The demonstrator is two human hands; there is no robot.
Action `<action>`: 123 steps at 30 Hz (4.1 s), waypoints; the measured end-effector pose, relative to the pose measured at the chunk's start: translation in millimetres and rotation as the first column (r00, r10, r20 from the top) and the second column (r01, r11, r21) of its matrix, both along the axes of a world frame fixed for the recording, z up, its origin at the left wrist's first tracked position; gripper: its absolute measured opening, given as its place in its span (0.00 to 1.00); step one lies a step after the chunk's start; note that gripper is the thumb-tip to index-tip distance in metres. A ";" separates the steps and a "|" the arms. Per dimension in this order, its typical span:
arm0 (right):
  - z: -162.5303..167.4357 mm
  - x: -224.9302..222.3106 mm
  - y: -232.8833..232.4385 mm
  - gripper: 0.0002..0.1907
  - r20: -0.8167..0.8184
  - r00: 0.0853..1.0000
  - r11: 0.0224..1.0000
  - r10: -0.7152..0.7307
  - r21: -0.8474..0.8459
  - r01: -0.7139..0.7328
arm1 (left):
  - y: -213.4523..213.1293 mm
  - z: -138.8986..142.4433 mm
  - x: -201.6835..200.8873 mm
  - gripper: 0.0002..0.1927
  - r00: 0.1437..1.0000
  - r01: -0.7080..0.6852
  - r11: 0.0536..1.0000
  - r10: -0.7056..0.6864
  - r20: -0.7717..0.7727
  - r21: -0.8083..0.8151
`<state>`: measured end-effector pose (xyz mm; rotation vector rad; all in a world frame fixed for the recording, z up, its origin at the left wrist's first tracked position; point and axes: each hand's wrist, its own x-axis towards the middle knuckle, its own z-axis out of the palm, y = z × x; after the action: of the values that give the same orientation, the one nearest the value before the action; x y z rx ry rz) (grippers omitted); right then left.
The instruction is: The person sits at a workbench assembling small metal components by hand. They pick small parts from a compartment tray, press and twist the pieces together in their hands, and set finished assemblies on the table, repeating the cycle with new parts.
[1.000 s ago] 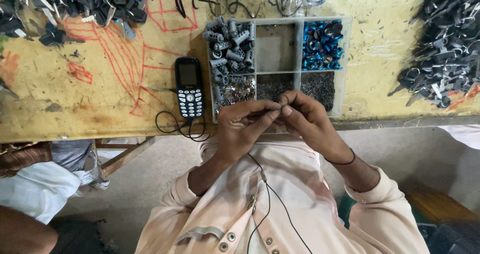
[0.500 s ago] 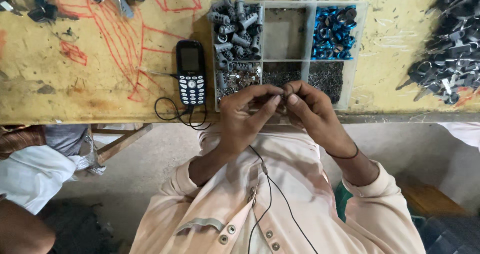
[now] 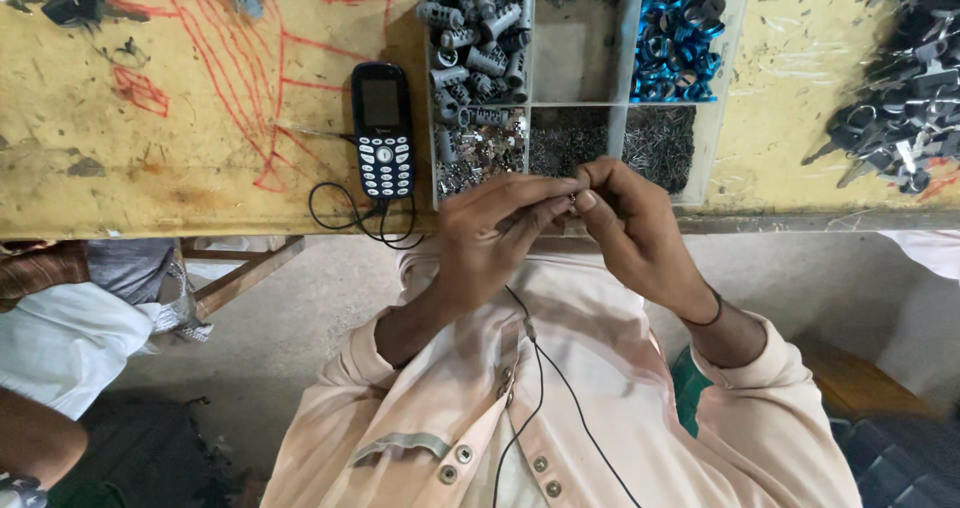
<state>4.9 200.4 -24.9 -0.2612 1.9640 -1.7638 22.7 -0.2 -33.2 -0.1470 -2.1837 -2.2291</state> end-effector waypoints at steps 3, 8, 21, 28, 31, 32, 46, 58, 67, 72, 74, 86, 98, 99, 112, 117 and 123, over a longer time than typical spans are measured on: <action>3.4 2.3 2.1 0.08 0.131 0.991 0.999 -0.039 0.008 0.038 | -0.3 2.8 0.8 0.10 1.000 0.008 1.000 -0.008 -0.014 0.009; 3.4 2.3 4.2 0.10 0.316 0.949 0.993 -0.015 -0.108 0.052 | 0.0 4.5 -1.0 0.10 1.000 0.000 1.000 0.000 -0.023 0.021; 11.3 0.7 5.5 0.11 0.112 0.992 0.997 0.057 -0.050 -0.052 | 1.5 7.3 1.2 0.10 0.999 0.033 0.999 -0.033 0.004 0.038; 10.9 2.2 1.6 0.10 0.244 0.970 0.990 0.016 -0.141 0.019 | -4.7 9.9 -1.9 0.10 0.994 0.092 0.995 -0.094 -0.063 -0.025; 13.0 5.4 1.3 0.08 0.164 0.986 0.999 -0.014 -0.043 0.021 | -4.7 12.4 -1.9 0.12 0.986 0.121 0.986 -0.133 -0.103 -0.114; 14.2 7.2 2.3 0.07 0.074 0.997 0.999 -0.007 0.042 0.003 | -4.3 13.5 -1.8 0.12 0.987 0.121 0.985 -0.133 -0.095 -0.123; 53.5 -26.8 13.3 0.09 0.032 0.995 0.972 0.095 0.215 -0.100 | -11.8 11.1 -5.9 0.06 0.951 0.270 0.962 -0.259 0.167 -0.044; 37.0 -32.4 47.8 0.06 -0.278 0.943 0.760 0.183 0.649 0.044 | -4.3 9.1 -4.9 0.06 0.945 0.255 0.967 -0.249 0.211 -0.001; 55.1 2.1 20.3 0.08 -0.182 0.976 0.928 0.118 0.370 -0.043 | 0.3 -0.8 -4.1 0.10 0.807 0.275 0.819 -0.481 0.342 0.504; 44.6 6.3 29.1 0.07 -0.101 0.985 0.948 0.137 0.303 -0.101 | -9.1 12.6 -0.7 0.08 0.882 0.327 0.899 -0.401 0.247 0.290; 40.7 7.2 26.4 0.05 -0.074 0.992 0.961 0.105 0.266 -0.082 | -9.4 15.7 0.0 0.07 0.897 0.321 0.906 -0.384 0.217 0.277; 15.4 12.5 23.2 0.10 -0.497 0.844 0.973 0.202 0.197 -0.117 | -16.9 -4.4 7.7 0.07 0.806 0.287 0.819 -0.486 0.337 0.496; 25.8 -70.8 -69.3 0.24 -0.695 0.364 0.764 0.620 0.641 -0.078 | -44.4 8.6 27.6 0.04 0.862 0.335 0.832 -0.460 0.213 0.442; 26.1 -72.3 -69.4 0.21 -0.704 0.349 0.769 0.619 0.633 -0.088 | -45.9 9.1 28.2 0.04 0.867 0.339 0.838 -0.455 0.202 0.428; 40.5 -50.5 -76.9 0.12 -0.560 0.735 0.872 0.382 0.481 -0.086 | -43.7 10.1 18.8 0.03 0.939 0.326 0.921 -0.342 0.040 0.211; 52.1 -28.2 -17.4 0.11 -0.169 0.926 0.901 0.336 0.344 -0.264 | -44.1 2.6 12.9 0.04 0.870 0.261 0.826 -0.426 0.250 0.500; 39.1 -13.4 -13.9 0.21 -0.278 0.938 0.944 0.209 0.307 -0.119 | -38.1 -4.2 11.8 0.05 0.817 0.130 0.671 -0.489 0.305 0.730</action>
<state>-8.5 186.4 14.3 -0.6137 2.3076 -1.3734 34.5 -38.2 -37.4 0.0557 -1.3382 -3.4418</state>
